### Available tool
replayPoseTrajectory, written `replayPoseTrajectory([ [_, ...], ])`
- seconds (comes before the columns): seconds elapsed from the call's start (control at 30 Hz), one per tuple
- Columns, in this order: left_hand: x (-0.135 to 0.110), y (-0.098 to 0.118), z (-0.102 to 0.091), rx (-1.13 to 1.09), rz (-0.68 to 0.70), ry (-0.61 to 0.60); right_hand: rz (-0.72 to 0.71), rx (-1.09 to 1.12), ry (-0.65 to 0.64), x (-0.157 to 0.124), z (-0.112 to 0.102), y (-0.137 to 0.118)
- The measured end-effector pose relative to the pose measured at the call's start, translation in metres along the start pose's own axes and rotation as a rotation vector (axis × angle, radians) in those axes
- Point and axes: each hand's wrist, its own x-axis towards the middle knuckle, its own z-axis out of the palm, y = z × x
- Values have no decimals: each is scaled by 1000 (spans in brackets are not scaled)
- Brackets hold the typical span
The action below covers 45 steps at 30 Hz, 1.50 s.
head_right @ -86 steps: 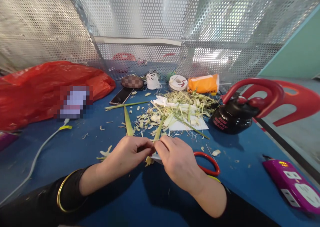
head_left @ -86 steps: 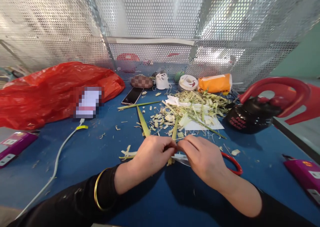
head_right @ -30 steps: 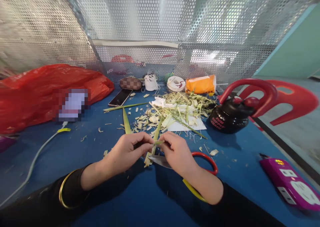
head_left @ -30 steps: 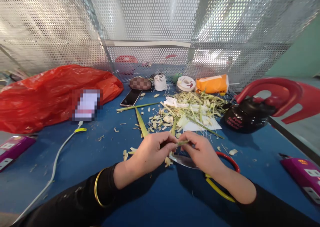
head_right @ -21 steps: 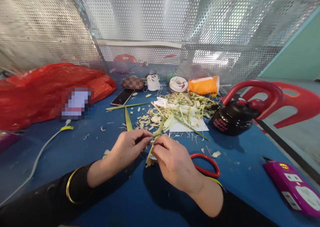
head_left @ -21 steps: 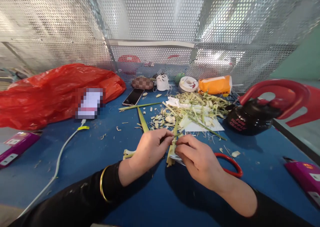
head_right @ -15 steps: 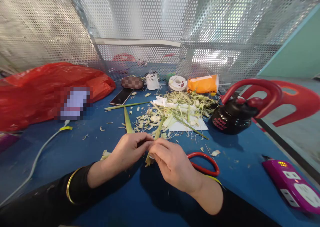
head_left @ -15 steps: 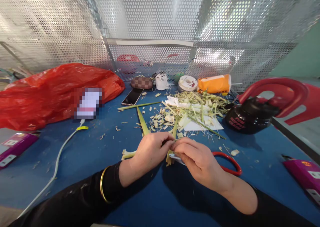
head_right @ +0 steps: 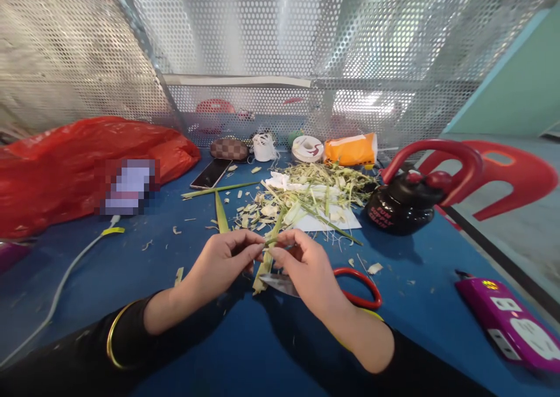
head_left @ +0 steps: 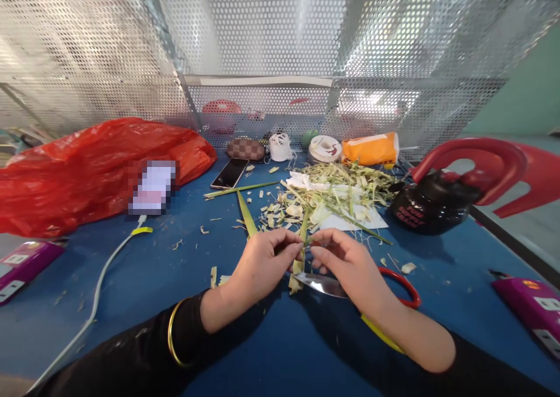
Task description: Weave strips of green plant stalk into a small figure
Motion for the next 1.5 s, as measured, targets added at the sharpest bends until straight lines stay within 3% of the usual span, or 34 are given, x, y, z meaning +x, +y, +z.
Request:
replayPoseTrajectory([
  [0.1,-2,1,3,-78,-13,-22,186,202,-171,-2,8,-1],
  [0.2,-3,1,4,-110,-29,-16,222,221,-184,-6,11,-1],
  [0.43,-7,3,6,119,106,25,-226,-297,-125,-11,2,3],
  [0.57,-5,2,7,132,96,24,-344,-390,-137,-10,2,4],
  [0.63,-2,0,7,-19,-7,0,-295,-384,-124,-10,3,3],
  [0.73,1,0,5,-371,-238,-57,-98,-284,-114,-8,5,0],
  [0.83,1,3,3,-596,-369,-89,74,-99,-153,-7,7,-1],
  [1.07,-2,8,5,-742,-450,-126,191,159,-247,-5,10,2],
  [1.23,-2,6,5,-763,-430,-146,179,151,-302,-5,11,4],
  [1.5,-1,8,4,-728,-469,-97,201,135,-269,-6,6,-1],
])
